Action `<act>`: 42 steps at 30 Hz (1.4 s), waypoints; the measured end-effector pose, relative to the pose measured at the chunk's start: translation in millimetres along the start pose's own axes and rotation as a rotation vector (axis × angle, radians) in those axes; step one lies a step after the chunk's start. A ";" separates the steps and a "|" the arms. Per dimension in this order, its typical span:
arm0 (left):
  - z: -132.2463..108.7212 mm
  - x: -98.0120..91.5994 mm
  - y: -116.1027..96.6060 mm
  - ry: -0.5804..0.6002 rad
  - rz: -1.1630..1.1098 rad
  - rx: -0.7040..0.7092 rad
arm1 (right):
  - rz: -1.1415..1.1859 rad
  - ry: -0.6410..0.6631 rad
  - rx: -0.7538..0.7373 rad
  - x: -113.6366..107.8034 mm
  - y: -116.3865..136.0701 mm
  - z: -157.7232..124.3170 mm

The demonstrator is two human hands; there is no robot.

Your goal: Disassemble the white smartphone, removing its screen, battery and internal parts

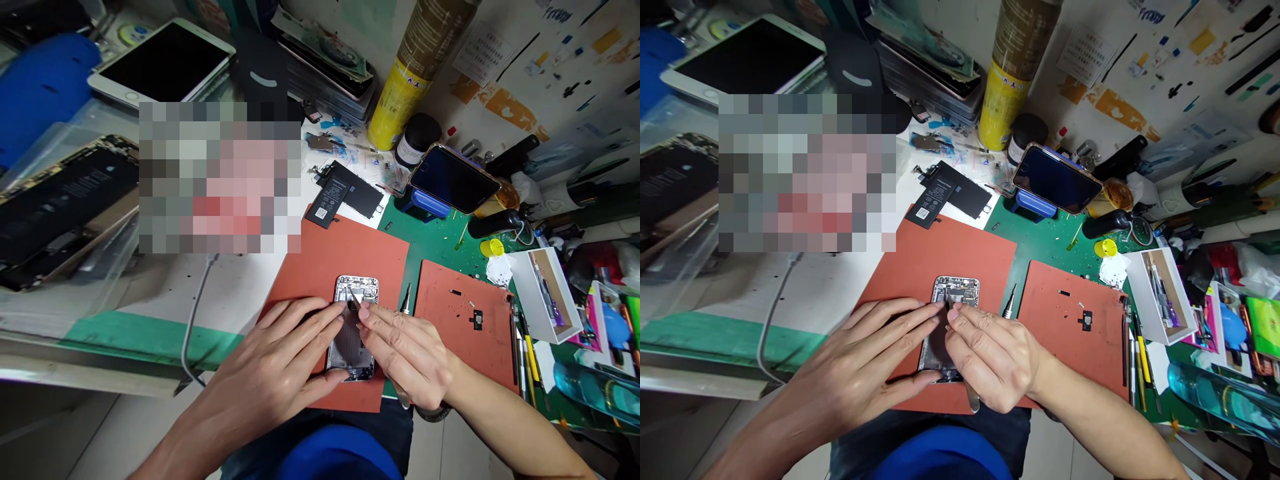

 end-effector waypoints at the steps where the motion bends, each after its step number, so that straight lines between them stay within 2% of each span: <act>1: 0.9 -0.6 -0.4 -0.004 0.001 0.007 | -0.009 0.014 0.009 0.0 -0.3 -0.2; 5: 4.4 -2.5 -0.9 -0.013 0.004 0.025 | 0.007 0.019 0.027 0.1 -0.7 -1.2; 12: 5.5 -4.5 -1.5 -0.016 0.011 0.023 | 0.049 -0.025 -0.032 3.5 0.9 -0.8; 36: 4.4 -4.5 -0.9 -0.022 0.002 0.017 | -0.003 0.011 -0.015 7.5 -1.0 -2.5; 42: 5.4 -5.0 -1.1 -0.026 -0.008 0.018 | -0.036 -0.008 -0.055 6.6 3.5 2.8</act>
Point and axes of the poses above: each hand's wrist, its own z-axis towards the middle knuckle, its own x-axis out of the palm, y = z × x, the point moved 9 cm from there along z, towards the middle knuckle, and after that the axes turned 8 degrees about -y, right-handed, at the moved point
